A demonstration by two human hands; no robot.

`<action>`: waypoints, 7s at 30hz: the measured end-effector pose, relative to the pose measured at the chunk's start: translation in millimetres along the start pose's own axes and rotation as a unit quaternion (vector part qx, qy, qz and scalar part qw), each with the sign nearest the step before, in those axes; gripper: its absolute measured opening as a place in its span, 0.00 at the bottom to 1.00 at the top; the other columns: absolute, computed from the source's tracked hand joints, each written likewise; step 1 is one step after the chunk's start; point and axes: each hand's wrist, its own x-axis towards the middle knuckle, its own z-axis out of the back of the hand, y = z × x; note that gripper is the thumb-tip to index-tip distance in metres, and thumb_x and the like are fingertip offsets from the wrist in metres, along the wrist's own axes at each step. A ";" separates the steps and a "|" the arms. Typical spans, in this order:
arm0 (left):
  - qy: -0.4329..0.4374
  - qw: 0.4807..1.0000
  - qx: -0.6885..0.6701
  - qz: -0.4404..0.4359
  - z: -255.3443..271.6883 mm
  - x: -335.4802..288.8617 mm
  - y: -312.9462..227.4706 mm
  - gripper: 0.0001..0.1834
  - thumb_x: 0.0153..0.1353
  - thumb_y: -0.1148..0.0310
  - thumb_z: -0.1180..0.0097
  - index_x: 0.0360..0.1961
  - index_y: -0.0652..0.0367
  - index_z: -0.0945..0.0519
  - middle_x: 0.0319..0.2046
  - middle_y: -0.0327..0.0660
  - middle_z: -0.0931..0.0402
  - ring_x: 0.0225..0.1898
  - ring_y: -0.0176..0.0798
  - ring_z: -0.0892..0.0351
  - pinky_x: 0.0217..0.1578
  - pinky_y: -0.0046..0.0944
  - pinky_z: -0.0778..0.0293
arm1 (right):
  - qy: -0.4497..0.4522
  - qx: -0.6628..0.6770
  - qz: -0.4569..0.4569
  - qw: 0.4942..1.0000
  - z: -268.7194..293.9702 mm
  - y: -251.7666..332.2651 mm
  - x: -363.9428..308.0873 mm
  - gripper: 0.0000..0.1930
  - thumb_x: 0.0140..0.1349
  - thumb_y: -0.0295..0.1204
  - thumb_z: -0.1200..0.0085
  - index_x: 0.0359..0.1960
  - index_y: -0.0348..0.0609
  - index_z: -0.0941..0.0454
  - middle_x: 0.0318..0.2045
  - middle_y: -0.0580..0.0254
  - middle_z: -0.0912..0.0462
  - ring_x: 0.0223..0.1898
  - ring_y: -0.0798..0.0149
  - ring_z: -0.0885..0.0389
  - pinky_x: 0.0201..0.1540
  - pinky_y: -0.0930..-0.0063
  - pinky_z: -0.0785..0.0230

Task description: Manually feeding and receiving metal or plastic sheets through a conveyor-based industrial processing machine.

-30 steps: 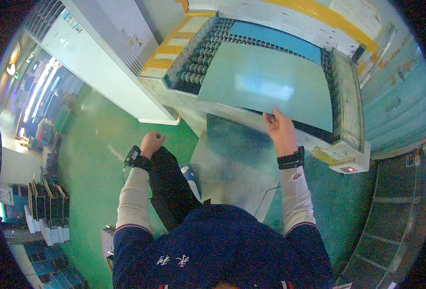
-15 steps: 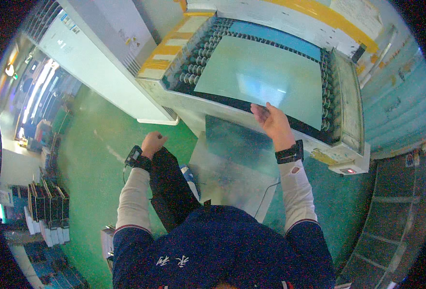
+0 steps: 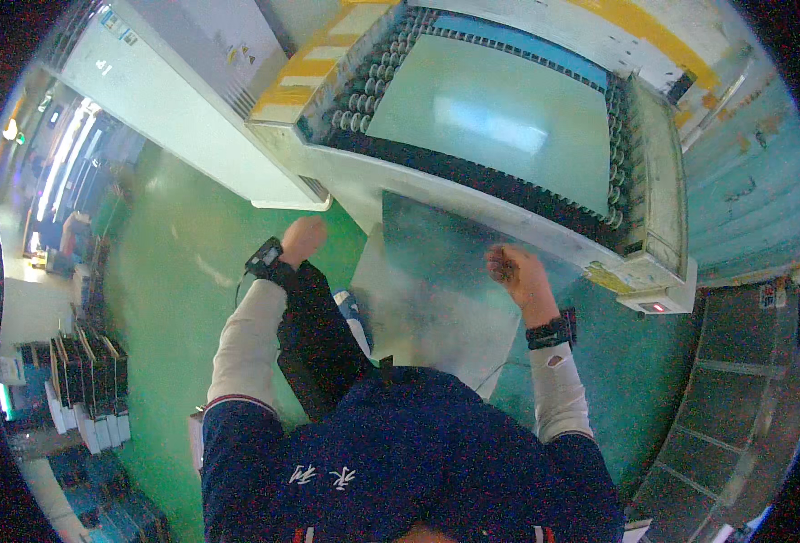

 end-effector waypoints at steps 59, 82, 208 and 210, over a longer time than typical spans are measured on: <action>-0.193 0.914 -0.346 0.085 -106.4 48.8 -89.7 0.22 0.53 0.55 0.33 0.34 0.67 0.21 0.29 0.47 0.21 0.33 0.44 0.23 0.38 0.41 0.27 | -0.371 -0.126 0.172 0.904 168.3 -61.8 -30.4 0.29 0.58 0.25 0.44 0.64 0.39 0.34 0.60 0.57 0.28 0.40 0.63 0.19 0.39 0.70 0.26; -0.120 0.870 -0.471 0.082 -97.9 19.0 -91.7 0.16 0.60 0.63 0.40 0.42 0.65 0.19 0.35 0.40 0.19 0.36 0.31 0.23 0.39 0.33 0.28 | -0.300 -0.603 0.405 0.618 20.3 -38.2 -28.6 0.28 0.49 0.27 0.37 0.56 0.48 0.28 0.53 0.56 0.25 0.55 0.48 0.31 0.56 0.55 0.39; -0.084 0.868 -0.481 0.092 -104.8 42.4 -96.2 0.31 0.58 0.60 0.35 0.56 0.69 0.28 0.50 0.45 0.24 0.51 0.39 0.26 0.53 0.37 0.33 | -0.441 -0.163 0.184 0.863 154.8 -56.9 -9.4 0.31 0.52 0.20 0.43 0.62 0.43 0.30 0.56 0.62 0.25 0.39 0.67 0.20 0.33 0.74 0.26; -0.094 0.874 -0.467 0.093 -102.5 46.4 -96.9 0.26 0.57 0.59 0.35 0.49 0.69 0.24 0.42 0.43 0.20 0.43 0.37 0.23 0.48 0.38 0.29 | -0.436 -0.180 0.204 0.858 165.1 -62.9 -9.8 0.31 0.53 0.21 0.42 0.62 0.43 0.30 0.56 0.62 0.25 0.39 0.67 0.21 0.33 0.74 0.26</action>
